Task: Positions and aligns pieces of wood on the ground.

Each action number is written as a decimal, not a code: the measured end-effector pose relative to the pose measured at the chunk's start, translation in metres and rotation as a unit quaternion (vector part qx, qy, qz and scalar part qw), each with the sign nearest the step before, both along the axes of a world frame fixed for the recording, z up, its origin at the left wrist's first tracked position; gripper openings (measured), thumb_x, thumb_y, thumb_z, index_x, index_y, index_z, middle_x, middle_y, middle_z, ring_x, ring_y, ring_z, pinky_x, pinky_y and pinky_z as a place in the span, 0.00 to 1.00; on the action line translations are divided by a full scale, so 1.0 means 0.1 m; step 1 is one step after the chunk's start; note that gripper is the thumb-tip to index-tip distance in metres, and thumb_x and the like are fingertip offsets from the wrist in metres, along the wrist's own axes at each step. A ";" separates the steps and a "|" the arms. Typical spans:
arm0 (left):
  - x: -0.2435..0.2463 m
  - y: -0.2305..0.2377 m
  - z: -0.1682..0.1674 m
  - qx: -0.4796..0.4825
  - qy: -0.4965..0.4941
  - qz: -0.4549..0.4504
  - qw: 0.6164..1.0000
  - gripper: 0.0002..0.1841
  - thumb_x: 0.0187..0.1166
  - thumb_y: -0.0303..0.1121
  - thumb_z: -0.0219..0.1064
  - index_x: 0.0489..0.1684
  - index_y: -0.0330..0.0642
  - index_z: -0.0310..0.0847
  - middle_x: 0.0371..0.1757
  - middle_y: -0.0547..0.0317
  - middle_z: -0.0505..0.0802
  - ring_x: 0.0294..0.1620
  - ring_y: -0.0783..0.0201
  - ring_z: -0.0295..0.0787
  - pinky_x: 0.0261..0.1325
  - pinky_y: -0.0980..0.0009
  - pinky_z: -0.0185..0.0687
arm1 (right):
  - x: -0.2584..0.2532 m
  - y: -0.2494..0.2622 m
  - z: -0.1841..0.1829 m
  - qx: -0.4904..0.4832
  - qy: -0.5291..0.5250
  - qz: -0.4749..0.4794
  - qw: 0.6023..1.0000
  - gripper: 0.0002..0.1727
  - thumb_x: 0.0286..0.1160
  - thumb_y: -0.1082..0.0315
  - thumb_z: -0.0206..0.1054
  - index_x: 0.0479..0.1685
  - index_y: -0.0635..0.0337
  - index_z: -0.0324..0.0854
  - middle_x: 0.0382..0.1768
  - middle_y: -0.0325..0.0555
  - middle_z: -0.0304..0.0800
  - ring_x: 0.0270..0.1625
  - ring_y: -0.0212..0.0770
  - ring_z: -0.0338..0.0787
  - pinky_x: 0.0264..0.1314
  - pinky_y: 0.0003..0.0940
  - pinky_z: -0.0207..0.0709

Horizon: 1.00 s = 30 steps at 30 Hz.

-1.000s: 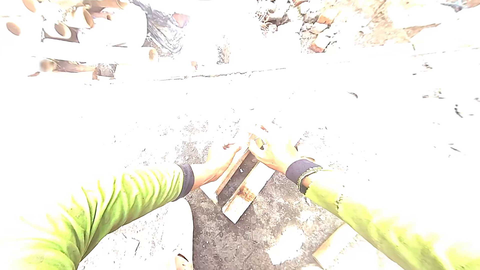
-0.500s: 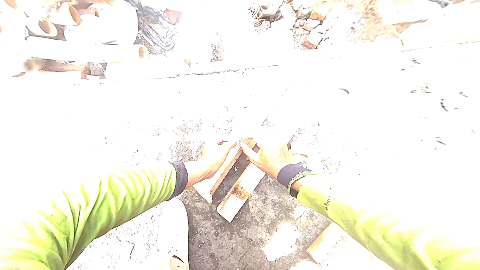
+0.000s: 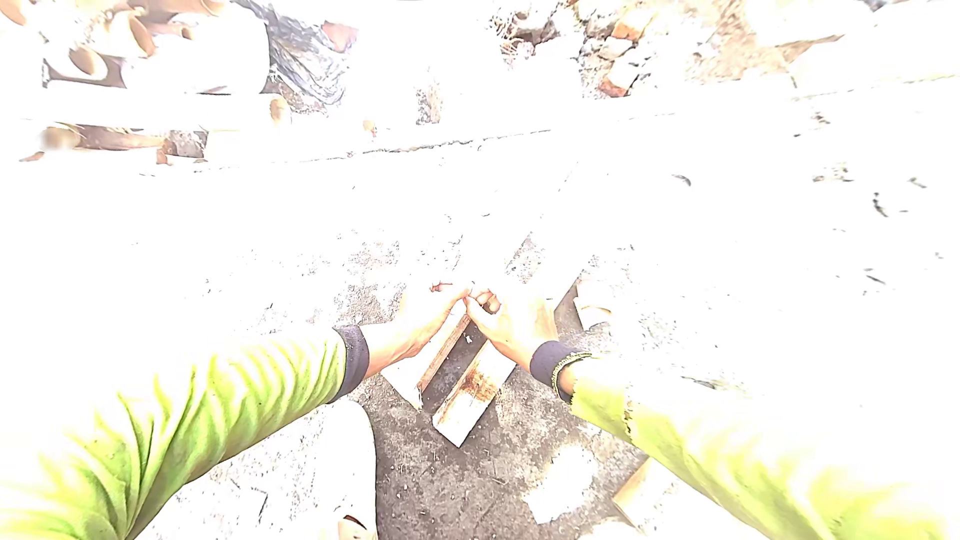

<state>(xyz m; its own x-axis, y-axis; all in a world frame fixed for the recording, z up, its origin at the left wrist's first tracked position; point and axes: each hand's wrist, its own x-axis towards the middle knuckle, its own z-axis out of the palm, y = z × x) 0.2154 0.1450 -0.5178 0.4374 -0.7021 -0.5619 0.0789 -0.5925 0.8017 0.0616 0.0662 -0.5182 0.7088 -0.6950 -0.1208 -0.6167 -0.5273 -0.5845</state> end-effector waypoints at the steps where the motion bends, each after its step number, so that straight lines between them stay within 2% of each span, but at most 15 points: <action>1: 0.01 0.00 0.00 -0.002 0.001 0.000 1.000 0.09 0.79 0.39 0.74 0.39 0.43 0.89 0.33 0.63 0.88 0.35 0.70 0.81 0.44 0.68 0.75 | 0.00 0.02 0.02 0.016 0.007 -0.004 1.000 0.14 0.80 0.56 0.70 0.47 0.58 0.88 0.35 0.51 0.91 0.39 0.51 0.91 0.38 0.57 0.77; 4: 0.02 0.01 -0.01 -0.008 0.007 0.008 1.000 0.08 0.78 0.37 0.75 0.42 0.43 0.89 0.35 0.62 0.90 0.37 0.70 0.84 0.45 0.69 0.79 | -0.01 0.04 0.01 0.029 0.001 -0.003 1.000 0.13 0.81 0.56 0.70 0.47 0.57 0.89 0.36 0.49 0.92 0.40 0.49 0.91 0.40 0.56 0.78; 7: 0.02 0.01 -0.02 -0.019 0.011 0.012 1.000 0.09 0.76 0.38 0.76 0.39 0.42 0.87 0.33 0.61 0.89 0.35 0.69 0.84 0.42 0.69 0.79 | -0.02 0.05 -0.01 0.024 -0.011 -0.005 1.000 0.12 0.80 0.57 0.70 0.45 0.57 0.89 0.35 0.48 0.92 0.39 0.48 0.91 0.39 0.55 0.79; 12: 0.00 -0.02 -0.04 -0.015 -0.017 0.005 1.000 0.08 0.75 0.36 0.78 0.39 0.43 0.88 0.32 0.62 0.91 0.34 0.70 0.85 0.42 0.69 0.80 | -0.06 0.02 -0.11 0.019 -0.016 -0.001 1.000 0.14 0.80 0.54 0.70 0.47 0.55 0.88 0.36 0.46 0.92 0.37 0.46 0.92 0.37 0.54 0.80; 16: 0.01 -0.01 -0.10 -0.019 -0.023 -0.001 1.000 0.06 0.76 0.35 0.77 0.40 0.45 0.88 0.34 0.63 0.91 0.36 0.69 0.86 0.43 0.69 0.82 | -0.05 0.03 -0.11 0.020 0.003 -0.026 0.999 0.10 0.78 0.52 0.71 0.44 0.45 0.89 0.34 0.35 0.91 0.34 0.39 0.90 0.34 0.51 0.82; 18: 0.01 0.00 -0.13 -0.011 -0.022 -0.008 1.000 0.07 0.77 0.37 0.76 0.42 0.46 0.88 0.36 0.63 0.91 0.38 0.68 0.87 0.45 0.67 0.83 | -0.06 0.02 -0.13 0.021 0.012 -0.029 0.999 0.09 0.78 0.52 0.71 0.43 0.43 0.89 0.33 0.34 0.90 0.34 0.38 0.89 0.33 0.50 0.81; 21: 0.00 0.01 -0.15 -0.020 -0.023 -0.008 0.999 0.09 0.76 0.38 0.76 0.41 0.44 0.86 0.35 0.61 0.90 0.37 0.68 0.87 0.43 0.67 0.83 | -0.06 0.00 -0.14 0.031 0.028 -0.030 0.999 0.09 0.78 0.51 0.71 0.42 0.43 0.87 0.32 0.33 0.90 0.33 0.38 0.89 0.31 0.50 0.81; 24: 0.00 0.01 -0.13 -0.048 -0.017 0.000 0.999 0.08 0.75 0.33 0.76 0.42 0.42 0.84 0.34 0.60 0.90 0.33 0.68 0.86 0.40 0.69 0.83 | -0.06 -0.04 -0.16 0.043 0.034 -0.030 0.998 0.10 0.75 0.51 0.72 0.44 0.44 0.89 0.34 0.33 0.91 0.36 0.39 0.91 0.37 0.52 0.82; 26: 0.01 0.01 -0.11 -0.057 -0.009 0.007 0.998 0.06 0.77 0.32 0.74 0.44 0.41 0.84 0.34 0.59 0.90 0.33 0.68 0.85 0.39 0.69 0.82 | -0.08 -0.05 -0.18 0.041 0.027 -0.027 0.998 0.10 0.74 0.52 0.72 0.44 0.45 0.89 0.35 0.34 0.92 0.38 0.39 0.91 0.39 0.52 0.83; 30: 0.07 0.00 -0.10 -0.043 0.022 0.007 0.999 0.07 0.80 0.35 0.73 0.42 0.41 0.86 0.32 0.57 0.90 0.30 0.66 0.87 0.35 0.69 0.84 | -0.11 -0.01 -0.16 0.036 0.026 -0.025 0.999 0.09 0.77 0.53 0.72 0.44 0.45 0.89 0.36 0.34 0.91 0.37 0.40 0.90 0.35 0.52 0.82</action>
<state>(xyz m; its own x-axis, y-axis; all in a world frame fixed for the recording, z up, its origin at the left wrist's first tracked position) 0.2224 0.1451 -0.5273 0.4248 -0.7421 -0.5185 0.1226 -0.5203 0.8451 0.0504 0.0656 -0.5342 0.6648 -0.7177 -0.2072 -0.6715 -0.4527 -0.5867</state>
